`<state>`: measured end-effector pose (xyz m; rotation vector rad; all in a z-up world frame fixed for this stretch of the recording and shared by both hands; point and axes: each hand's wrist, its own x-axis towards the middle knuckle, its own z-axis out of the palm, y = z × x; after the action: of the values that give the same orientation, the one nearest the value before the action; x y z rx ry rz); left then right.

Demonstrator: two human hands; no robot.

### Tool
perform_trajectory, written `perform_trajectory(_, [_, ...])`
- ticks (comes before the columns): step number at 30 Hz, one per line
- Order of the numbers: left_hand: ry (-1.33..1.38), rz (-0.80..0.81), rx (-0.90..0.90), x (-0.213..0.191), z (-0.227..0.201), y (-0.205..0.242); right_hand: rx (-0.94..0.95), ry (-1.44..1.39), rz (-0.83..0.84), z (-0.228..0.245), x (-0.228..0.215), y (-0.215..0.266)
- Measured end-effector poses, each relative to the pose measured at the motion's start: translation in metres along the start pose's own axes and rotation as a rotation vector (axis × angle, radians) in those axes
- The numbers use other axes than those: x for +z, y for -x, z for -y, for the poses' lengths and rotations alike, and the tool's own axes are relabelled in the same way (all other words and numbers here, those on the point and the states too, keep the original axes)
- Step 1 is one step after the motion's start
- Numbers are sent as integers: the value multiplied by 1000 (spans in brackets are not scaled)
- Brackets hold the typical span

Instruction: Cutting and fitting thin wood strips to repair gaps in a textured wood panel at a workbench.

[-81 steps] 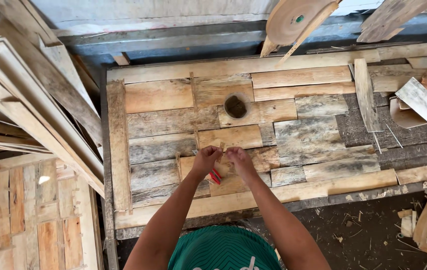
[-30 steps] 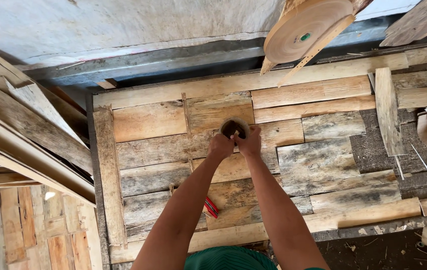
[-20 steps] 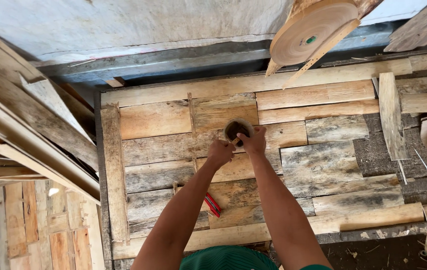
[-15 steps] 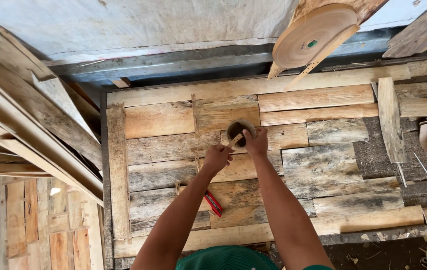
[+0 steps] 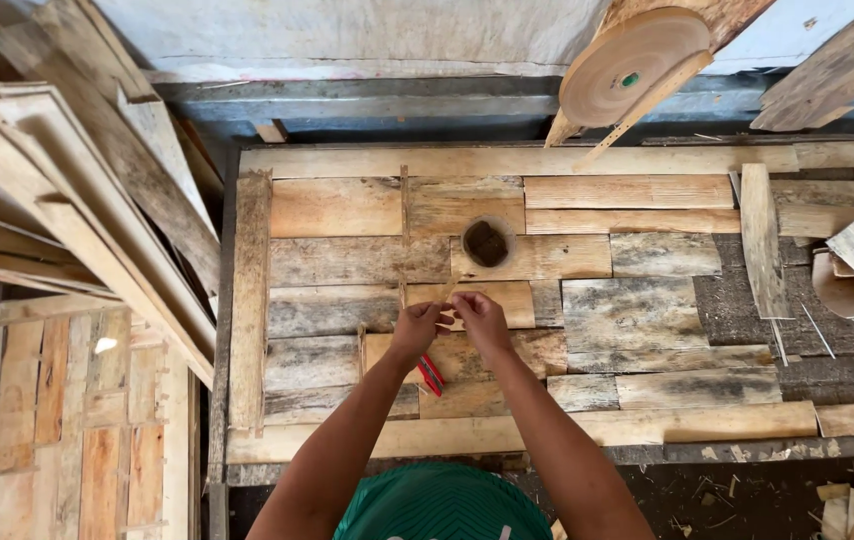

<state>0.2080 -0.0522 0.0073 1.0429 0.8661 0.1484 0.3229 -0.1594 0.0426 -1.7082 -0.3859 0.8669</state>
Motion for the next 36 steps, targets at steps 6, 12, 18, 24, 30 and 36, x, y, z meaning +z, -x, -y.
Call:
perform_trajectory(6, [14,-47,27,-10,18,34,87,-164,54,-9,19,36])
perform_trajectory(12, [-120,-53,90,-34,47,72,128,-119,122,-37,37,62])
perform_trajectory(18, [-648,-438,234,-103,52,119,167,-17,155,-71,57,80])
perform_trajectory(24, [-986,-313,79,-174,59,169,269,163,304,-79,83,113])
perform_trajectory(30, [-1080,-309,196,-216,117,170,278,355,366,-97,134,140])
perform_trajectory(36, [-961,-302,222,-219,119,170,486,317,401,-113,181,167])
